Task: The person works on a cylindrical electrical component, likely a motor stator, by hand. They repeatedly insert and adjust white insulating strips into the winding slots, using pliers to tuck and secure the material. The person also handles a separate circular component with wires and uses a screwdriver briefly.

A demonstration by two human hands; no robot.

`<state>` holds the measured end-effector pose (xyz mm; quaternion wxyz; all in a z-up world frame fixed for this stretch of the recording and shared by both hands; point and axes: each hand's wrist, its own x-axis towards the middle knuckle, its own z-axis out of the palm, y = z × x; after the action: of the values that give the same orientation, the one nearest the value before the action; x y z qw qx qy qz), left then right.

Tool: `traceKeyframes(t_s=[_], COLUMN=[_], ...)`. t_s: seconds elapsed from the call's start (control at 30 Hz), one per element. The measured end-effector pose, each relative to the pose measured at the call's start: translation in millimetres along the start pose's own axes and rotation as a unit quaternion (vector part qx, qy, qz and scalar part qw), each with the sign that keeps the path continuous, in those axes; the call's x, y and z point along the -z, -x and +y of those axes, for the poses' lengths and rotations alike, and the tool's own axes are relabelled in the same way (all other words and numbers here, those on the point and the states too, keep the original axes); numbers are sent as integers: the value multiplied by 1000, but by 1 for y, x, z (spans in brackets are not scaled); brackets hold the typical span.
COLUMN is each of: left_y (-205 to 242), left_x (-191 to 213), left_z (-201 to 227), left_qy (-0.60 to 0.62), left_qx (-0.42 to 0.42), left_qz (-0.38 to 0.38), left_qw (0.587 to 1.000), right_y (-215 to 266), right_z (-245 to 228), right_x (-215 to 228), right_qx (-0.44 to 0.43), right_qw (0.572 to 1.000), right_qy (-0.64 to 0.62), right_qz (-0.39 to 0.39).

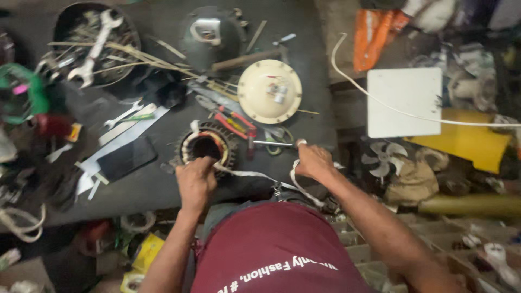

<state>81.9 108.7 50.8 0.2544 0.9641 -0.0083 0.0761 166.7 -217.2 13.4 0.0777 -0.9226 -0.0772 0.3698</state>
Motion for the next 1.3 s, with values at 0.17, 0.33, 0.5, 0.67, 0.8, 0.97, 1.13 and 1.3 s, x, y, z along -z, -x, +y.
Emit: traceKeyframes(t_s=[0.17, 0.33, 0.5, 0.67, 0.8, 0.97, 1.13, 1.3], left_y=[7, 11, 12, 22, 30, 31, 30, 27], left_x=[-8, -13, -14, -4, -3, -8, -12, -16], left_z=[2, 1, 10, 32, 52, 51, 46, 51], left_qy=[-3, -25, -54, -60, -37, 8, 4, -19], left_qx=[26, 42, 52, 40, 37, 59, 82, 74], left_qz=[30, 43, 59, 150, 201, 228, 205, 219], left_qw=[999, 998, 995, 986, 978, 972, 975, 973], right_y=[-48, -108, -115, -80, -74, -88, -79, -65], right_z=[-29, -42, -93, -122, -122, -93, -58, -73], right_x=[8, -1, 12, 43, 44, 27, 24, 8], right_qx=[59, 183, 12, 43, 21, 100, 409, 416], right_qw=[996, 976, 879, 729, 658, 845, 910, 885], right_qy=[71, 45, -389, -595, -665, -487, -32, 106], right_qz=[-9, -107, -275, -336, -352, -199, 62, 180])
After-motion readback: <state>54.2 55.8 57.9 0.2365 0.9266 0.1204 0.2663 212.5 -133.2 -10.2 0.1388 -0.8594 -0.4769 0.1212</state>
